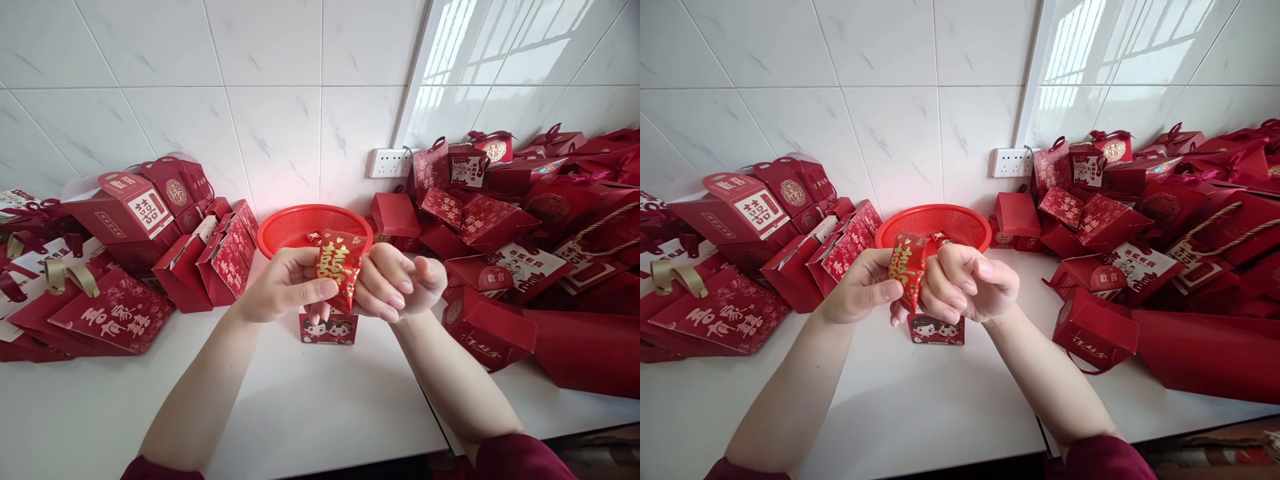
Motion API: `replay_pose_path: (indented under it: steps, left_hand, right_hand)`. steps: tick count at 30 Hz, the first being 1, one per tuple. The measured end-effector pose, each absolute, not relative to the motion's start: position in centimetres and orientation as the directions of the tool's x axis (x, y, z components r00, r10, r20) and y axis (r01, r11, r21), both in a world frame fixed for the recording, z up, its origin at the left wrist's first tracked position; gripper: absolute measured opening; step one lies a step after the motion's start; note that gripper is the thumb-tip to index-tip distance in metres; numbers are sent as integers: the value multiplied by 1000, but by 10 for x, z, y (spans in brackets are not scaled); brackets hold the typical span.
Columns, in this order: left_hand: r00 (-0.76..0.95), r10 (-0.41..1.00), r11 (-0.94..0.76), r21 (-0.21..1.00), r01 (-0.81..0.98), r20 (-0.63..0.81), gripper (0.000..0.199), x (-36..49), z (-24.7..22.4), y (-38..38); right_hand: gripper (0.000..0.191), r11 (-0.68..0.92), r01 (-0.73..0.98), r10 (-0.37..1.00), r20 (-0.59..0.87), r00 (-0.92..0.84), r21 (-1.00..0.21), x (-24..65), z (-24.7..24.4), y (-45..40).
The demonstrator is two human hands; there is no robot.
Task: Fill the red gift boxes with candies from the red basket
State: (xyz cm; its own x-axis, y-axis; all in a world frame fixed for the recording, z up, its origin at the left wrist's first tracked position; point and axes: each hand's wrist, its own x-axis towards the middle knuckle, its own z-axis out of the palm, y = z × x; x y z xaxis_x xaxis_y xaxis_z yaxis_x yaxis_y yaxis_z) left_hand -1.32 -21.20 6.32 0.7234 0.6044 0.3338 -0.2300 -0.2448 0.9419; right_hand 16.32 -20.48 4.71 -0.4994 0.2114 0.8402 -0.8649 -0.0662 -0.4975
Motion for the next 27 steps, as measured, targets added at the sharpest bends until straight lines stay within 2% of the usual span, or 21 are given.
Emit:
replay_pose_path:
  steps: [9,19,24,27]
  left_hand:
    - [715,643,-247,958,-143,273,24,-14,66,-215]
    - [739,621,-225,962,-151,261,21,-13,66,-214]
    - [728,615,-277,948,-159,302,19,-10,66,-216]
    - [614,690,-364,917,-161,382,18,-7,65,-217]
  right_hand:
    - [46,-114,-846,241,811,-533,-521,162,42,-202]
    - [46,-195,-839,264,797,-543,-508,159,39,-200]
    - [44,-233,-836,261,797,-545,-496,157,35,-199]
    - [43,-195,-849,282,801,-529,-492,158,37,-198]
